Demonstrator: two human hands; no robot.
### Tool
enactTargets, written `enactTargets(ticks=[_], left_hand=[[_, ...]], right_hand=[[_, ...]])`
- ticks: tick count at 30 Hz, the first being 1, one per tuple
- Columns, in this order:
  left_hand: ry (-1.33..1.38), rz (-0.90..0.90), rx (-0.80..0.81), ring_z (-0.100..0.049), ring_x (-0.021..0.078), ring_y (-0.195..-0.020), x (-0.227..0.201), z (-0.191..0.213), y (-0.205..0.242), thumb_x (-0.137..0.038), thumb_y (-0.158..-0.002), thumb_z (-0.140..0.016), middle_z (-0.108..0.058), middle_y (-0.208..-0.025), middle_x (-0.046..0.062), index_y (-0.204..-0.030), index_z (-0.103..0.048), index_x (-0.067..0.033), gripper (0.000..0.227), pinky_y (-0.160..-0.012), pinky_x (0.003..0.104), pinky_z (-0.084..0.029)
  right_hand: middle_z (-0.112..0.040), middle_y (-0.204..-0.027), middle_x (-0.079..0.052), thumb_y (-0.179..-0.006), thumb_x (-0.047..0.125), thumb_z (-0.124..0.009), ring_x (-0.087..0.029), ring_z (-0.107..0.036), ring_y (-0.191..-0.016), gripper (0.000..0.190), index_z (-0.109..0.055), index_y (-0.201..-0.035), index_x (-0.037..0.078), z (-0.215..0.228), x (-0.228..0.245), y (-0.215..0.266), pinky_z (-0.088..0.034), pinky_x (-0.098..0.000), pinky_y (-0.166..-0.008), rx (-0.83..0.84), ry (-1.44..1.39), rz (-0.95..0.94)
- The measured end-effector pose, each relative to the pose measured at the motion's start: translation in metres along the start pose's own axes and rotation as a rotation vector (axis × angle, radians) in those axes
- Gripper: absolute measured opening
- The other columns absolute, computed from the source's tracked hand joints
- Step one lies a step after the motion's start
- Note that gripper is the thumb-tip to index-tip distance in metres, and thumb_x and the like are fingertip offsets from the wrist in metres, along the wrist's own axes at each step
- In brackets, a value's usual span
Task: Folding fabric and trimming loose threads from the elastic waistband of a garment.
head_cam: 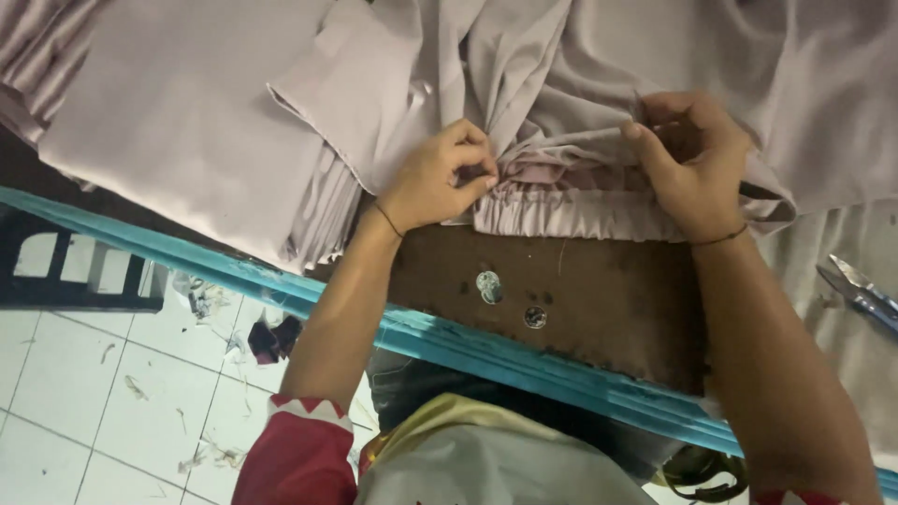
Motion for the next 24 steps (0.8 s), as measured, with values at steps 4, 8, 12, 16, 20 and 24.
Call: enactTargets(ticks=[4, 8, 12, 16, 20, 24], left_hand=[[0.040, -0.017, -0.070, -0.064, 0.0191, -0.081, -0.004, 0.007, 0.009, -0.018, -0.099, -0.061, -0.066, -0.095, 0.002, -0.094, -0.062, -0.0099, 0.009, -0.072, 0.033, -0.049], [0.077, -0.071, -0.186, -0.058, 0.0156, -0.067, -0.010, 0.019, 0.013, -0.022, -0.107, -0.052, -0.063, -0.083, 0.001, -0.099, -0.057, -0.0096, 0.016, -0.063, 0.030, -0.044], [0.126, -0.093, -0.249, -0.056, 0.0170, -0.062, -0.012, 0.028, 0.012, -0.025, -0.108, -0.048, -0.059, -0.077, 0.003, -0.098, -0.055, -0.0096, 0.020, -0.059, 0.030, -0.042], [0.066, -0.113, -0.327, -0.054, 0.0179, -0.063, -0.018, 0.035, 0.018, -0.027, -0.108, -0.046, -0.060, -0.078, 0.001, -0.101, -0.057, -0.0111, 0.021, -0.066, 0.033, -0.043], [0.065, -0.302, -0.583, -0.069, 0.0274, -0.088, -0.031, 0.044, 0.021, -0.018, -0.100, -0.066, -0.074, -0.097, 0.004, -0.093, -0.070, -0.0121, 0.009, -0.081, 0.037, -0.056], [0.108, -0.280, -0.550, -0.068, 0.0277, -0.087, -0.022, 0.035, 0.023, -0.016, -0.099, -0.067, -0.071, -0.094, 0.003, -0.096, -0.071, -0.0128, 0.006, -0.081, 0.038, -0.055]], right_hand=[[-0.068, -0.104, -0.010, -0.107, 0.006, -0.078, -0.015, -0.064, -0.093, 0.016, -0.066, -0.116, -0.001, -0.010, 0.003, 0.003, -0.055, -0.0269, -0.082, 0.083, 0.050, -0.016], [-0.070, -0.100, -0.010, -0.105, 0.013, -0.080, -0.018, -0.066, -0.090, 0.021, -0.071, -0.117, -0.001, -0.011, 0.009, 0.000, -0.054, -0.0303, -0.080, 0.118, 0.209, 0.025], [-0.071, -0.107, -0.013, -0.104, 0.014, -0.079, -0.018, -0.066, -0.094, 0.023, -0.069, -0.118, -0.002, -0.016, 0.018, 0.002, -0.054, -0.0297, -0.083, 0.145, 0.248, 0.067], [-0.070, -0.103, -0.012, -0.103, 0.012, -0.075, -0.018, -0.066, -0.087, 0.023, -0.065, -0.120, -0.001, -0.034, 0.053, 0.011, -0.053, -0.0275, -0.077, 0.160, 0.171, 0.139], [-0.071, -0.079, -0.017, -0.089, 0.011, -0.081, -0.025, -0.069, -0.068, 0.033, -0.073, -0.120, 0.003, -0.061, 0.057, 0.024, -0.056, -0.0390, -0.062, 0.189, -0.014, -0.004], [-0.073, -0.073, -0.014, -0.080, 0.016, -0.087, -0.023, -0.071, -0.061, 0.036, -0.077, -0.114, 0.007, -0.089, 0.065, 0.034, -0.055, -0.0313, -0.053, 0.294, 0.053, 0.008]])
Point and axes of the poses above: each hand's wrist, its own y-axis away from the middle knuckle, its own z-axis out of the back of the hand, x = y × z, the point moved 8 cm from there along -y, towards the middle knuckle
